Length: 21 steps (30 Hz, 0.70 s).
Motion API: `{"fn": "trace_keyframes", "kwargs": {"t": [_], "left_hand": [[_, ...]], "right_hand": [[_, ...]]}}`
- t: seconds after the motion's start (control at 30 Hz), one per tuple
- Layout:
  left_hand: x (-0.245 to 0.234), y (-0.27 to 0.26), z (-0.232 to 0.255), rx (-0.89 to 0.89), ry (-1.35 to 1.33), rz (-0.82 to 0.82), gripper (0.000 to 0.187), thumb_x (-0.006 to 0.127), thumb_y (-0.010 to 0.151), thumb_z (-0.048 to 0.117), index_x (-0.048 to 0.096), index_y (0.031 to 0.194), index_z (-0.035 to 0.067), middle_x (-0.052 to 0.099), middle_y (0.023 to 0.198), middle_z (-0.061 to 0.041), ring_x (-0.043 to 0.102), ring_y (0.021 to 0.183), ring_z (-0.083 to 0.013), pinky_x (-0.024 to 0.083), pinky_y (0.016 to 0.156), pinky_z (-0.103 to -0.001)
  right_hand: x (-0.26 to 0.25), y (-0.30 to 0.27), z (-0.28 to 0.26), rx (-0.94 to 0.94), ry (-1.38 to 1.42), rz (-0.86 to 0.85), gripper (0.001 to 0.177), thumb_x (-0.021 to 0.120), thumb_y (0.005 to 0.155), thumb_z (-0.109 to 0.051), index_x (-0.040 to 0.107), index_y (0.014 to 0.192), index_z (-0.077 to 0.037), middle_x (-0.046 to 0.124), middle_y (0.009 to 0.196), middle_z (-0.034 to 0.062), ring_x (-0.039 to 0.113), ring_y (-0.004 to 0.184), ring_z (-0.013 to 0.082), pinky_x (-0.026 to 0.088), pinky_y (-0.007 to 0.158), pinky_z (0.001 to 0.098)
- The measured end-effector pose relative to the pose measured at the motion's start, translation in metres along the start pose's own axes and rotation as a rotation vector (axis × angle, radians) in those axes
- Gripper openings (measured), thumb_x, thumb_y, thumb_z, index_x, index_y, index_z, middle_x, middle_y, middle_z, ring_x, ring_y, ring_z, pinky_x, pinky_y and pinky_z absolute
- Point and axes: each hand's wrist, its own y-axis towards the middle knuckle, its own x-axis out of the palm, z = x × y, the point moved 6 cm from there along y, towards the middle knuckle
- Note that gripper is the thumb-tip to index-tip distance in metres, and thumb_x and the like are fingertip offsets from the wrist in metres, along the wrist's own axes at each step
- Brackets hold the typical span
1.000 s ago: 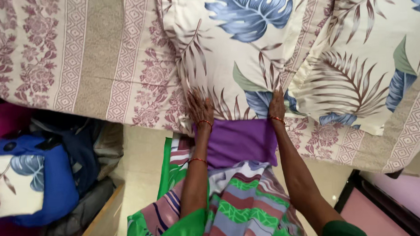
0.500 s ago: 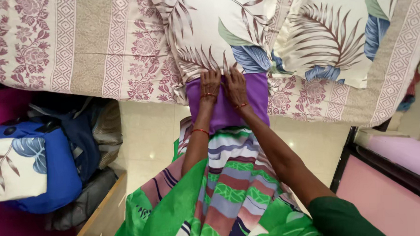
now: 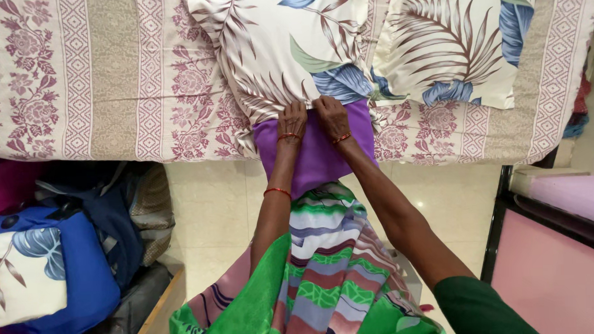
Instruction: The person inserts a purple pillow into a leaf-patterned pillowcase on a bed. They repeatedly adjust the pillowcase, tuck the pillow inside, and smooth the fabric. The person then places the finished pillow on the bed next to another pillow.
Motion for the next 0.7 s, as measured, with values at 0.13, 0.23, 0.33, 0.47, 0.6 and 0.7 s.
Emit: {"fn": "trace_keyframes", "kwargs": {"t": [0.13,0.23,0.33,0.47,0.6,0.7], "left_hand": [[-0.001,-0.032,0.001,0.151,0.041,-0.026,0.005,0.059,0.088,0.014,0.06,0.093,0.011,0.057,0.09,-0.006,0.06,0.084,-0.0204,0.049,0.073,-0.035],[0.002,-0.041,0.005,0.168,0.061,-0.069,0.004,0.058,0.087,0.014,0.061,0.091,0.012,0.056,0.089,-0.006,0.06,0.083,-0.0206,0.049,0.073,-0.036],[0.011,-0.04,0.019,0.195,0.07,-0.106,0.004,0.058,0.09,0.014,0.061,0.09,0.012,0.056,0.087,-0.006,0.06,0.084,-0.0219,0.049,0.073,-0.038],[0.011,-0.045,0.023,0.174,0.049,-0.173,0.007,0.057,0.099,0.014,0.062,0.099,0.009,0.058,0.098,-0.008,0.06,0.094,-0.0227,0.05,0.083,-0.039],[-0.007,-0.05,-0.031,-0.135,0.174,-0.189,0.03,0.057,0.088,0.015,0.058,0.117,0.008,0.06,0.11,-0.013,0.061,0.104,-0.0267,0.05,0.088,-0.044],[0.01,-0.06,-0.072,-0.355,0.143,-0.235,0.035,0.056,0.094,0.014,0.053,0.127,0.004,0.059,0.12,-0.017,0.059,0.111,-0.0313,0.048,0.096,-0.049]], "right_hand": [[0.01,0.008,0.03,0.043,-0.141,0.057,0.007,0.065,0.098,-0.013,0.059,0.096,-0.008,0.056,0.088,0.0087,0.06,0.084,0.0267,0.052,0.076,0.0413],[0.004,-0.005,0.073,0.175,-0.179,0.072,0.006,0.061,0.095,-0.006,0.062,0.1,-0.007,0.059,0.09,0.0098,0.061,0.082,0.028,0.052,0.072,0.0423],[-0.007,-0.031,0.099,0.26,-0.13,0.0,0.013,0.058,0.095,0.003,0.063,0.102,-0.006,0.064,0.095,0.0131,0.063,0.085,0.0313,0.053,0.072,0.043],[-0.019,-0.053,0.088,0.409,-0.032,-0.101,0.02,0.06,0.092,0.007,0.066,0.106,-0.005,0.066,0.101,0.0162,0.064,0.099,0.0356,0.053,0.084,0.0453],[-0.033,-0.038,0.045,0.206,-0.013,-0.039,0.043,0.058,0.083,0.009,0.065,0.124,-0.002,0.067,0.126,0.0199,0.063,0.116,0.0344,0.048,0.096,0.0491],[-0.016,-0.024,-0.012,-0.048,0.069,-0.062,0.043,0.058,0.094,0.005,0.061,0.136,-0.005,0.06,0.14,0.0228,0.058,0.127,0.0351,0.048,0.104,0.0473]]}}
